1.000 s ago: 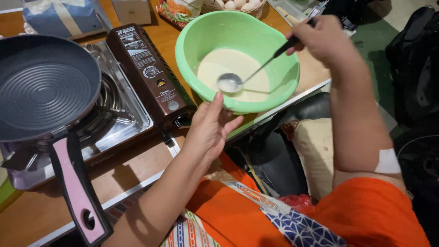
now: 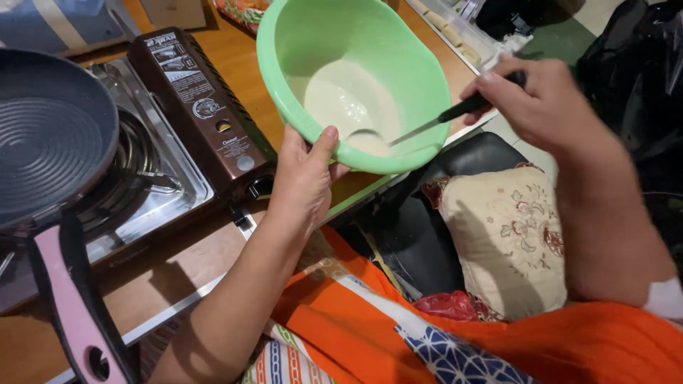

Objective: The person prepares and cooks crepes on a portable gas stove using a pan and ladle.

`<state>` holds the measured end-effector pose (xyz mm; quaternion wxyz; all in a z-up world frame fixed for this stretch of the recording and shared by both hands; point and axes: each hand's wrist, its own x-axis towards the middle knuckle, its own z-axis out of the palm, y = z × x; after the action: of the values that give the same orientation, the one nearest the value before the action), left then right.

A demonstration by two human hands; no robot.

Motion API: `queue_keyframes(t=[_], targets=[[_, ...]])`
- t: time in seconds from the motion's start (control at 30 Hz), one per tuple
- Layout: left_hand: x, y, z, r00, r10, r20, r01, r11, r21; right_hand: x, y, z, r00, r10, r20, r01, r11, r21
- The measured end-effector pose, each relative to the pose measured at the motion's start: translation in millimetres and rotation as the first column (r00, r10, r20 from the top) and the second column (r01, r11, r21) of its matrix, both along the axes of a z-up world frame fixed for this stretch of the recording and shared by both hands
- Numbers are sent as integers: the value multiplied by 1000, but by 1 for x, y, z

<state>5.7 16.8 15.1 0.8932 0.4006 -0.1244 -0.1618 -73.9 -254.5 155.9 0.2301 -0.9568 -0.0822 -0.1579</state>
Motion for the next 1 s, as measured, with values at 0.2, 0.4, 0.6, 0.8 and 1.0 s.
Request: queue_keyframes(t=[0.2, 0.4, 0.6, 0.8, 1.0], targets=[[-7, 0, 0, 998, -12, -60, 10, 1000, -24, 47, 24, -39, 991, -68, -114, 121, 815, 566], [-7, 4, 1, 997, -1, -83, 1, 1000, -1, 90, 34, -67, 996, -83, 24, 39, 682, 730], [2, 2, -11, 981, -25, -191, 17, 999, -43, 69, 38, -51, 968, -117, 221, -46, 783, 620], [6, 0, -17, 981, -30, -193, 14, 997, -80, 26, 27, -56, 842, 29, 539, -49, 999, 22], [4, 1, -15, 985, -49, -168, 30, 993, -112, -2, 37, -54, 856, 81, 510, 113, 934, -339]])
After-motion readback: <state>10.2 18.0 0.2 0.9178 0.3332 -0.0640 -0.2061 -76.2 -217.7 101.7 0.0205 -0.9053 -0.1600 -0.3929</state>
